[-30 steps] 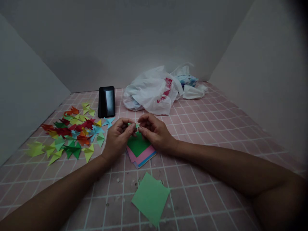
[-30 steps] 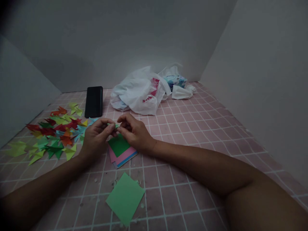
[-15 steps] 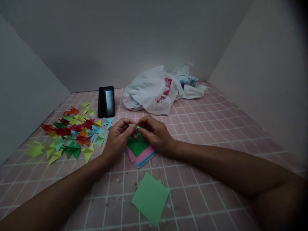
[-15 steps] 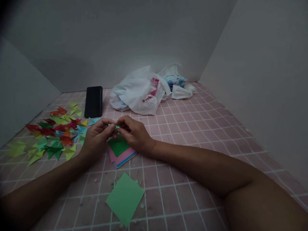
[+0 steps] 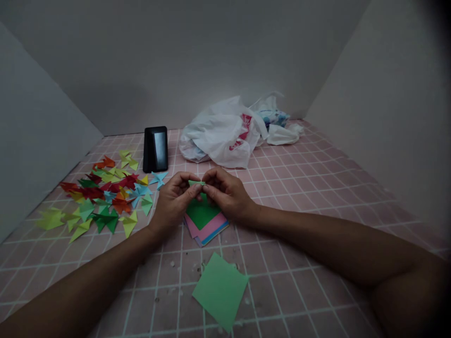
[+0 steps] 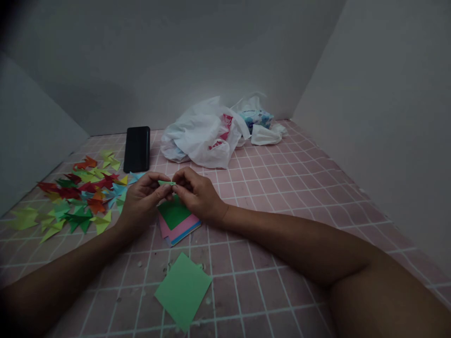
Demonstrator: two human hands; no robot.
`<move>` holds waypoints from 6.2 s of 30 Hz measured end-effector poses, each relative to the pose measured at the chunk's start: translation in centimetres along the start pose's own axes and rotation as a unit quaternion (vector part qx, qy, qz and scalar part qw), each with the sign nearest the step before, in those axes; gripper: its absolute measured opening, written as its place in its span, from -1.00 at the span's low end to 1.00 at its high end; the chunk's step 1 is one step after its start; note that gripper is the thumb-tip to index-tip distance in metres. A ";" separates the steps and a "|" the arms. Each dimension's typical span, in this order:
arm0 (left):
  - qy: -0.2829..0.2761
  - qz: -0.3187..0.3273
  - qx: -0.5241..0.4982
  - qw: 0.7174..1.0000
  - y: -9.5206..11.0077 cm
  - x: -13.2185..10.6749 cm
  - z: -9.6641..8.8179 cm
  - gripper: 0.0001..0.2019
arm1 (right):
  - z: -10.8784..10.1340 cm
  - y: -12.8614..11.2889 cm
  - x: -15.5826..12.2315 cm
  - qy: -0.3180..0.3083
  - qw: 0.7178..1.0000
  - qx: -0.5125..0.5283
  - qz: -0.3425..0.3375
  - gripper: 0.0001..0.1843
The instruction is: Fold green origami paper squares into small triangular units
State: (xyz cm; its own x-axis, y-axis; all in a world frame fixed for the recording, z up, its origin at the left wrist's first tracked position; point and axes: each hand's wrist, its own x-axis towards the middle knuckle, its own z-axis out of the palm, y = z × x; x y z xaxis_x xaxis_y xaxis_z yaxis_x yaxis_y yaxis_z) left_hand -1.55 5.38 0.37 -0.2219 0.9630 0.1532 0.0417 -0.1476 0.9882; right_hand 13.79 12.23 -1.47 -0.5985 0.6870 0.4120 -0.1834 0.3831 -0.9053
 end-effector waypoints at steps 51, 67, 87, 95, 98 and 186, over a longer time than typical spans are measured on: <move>-0.038 0.021 0.043 0.998 0.9 0.1 -0.1 -0.59 | -0.5 -2.6 0.9 -0.052 0.985 0.104 0.129 -0.66; -0.073 -0.037 -0.016 0.997 5.8 -4.4 2.0 -0.63 | 0.2 -6.5 -4.5 0.052 0.977 0.184 0.094 -0.61; -0.053 -0.069 -0.131 0.988 2.6 -9.2 2.1 -0.67 | 1.7 -5.9 -7.1 -0.032 0.982 0.159 0.095 -0.69; -0.027 -0.005 0.007 1.000 2.4 -9.6 1.7 -0.78 | 1.9 -5.8 -7.4 -0.038 0.982 0.138 0.125 -0.74; 0.009 0.011 0.033 0.999 2.4 -9.6 1.8 -0.79 | 2.6 -5.8 -7.7 0.024 0.977 0.165 0.134 -0.74; -0.005 -0.036 -0.034 0.999 2.6 -9.5 2.2 -0.82 | 2.5 -5.4 -8.0 0.029 0.994 0.010 0.108 -0.93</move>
State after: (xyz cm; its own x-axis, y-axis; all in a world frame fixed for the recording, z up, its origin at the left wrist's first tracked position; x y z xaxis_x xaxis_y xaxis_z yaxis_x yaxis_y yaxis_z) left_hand 2.86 -3.66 1.42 -0.2114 0.9740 0.0816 -0.0397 -0.0920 0.9950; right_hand 17.66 3.09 -0.12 -0.5790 0.7871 0.2126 -0.0718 0.2105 -0.9749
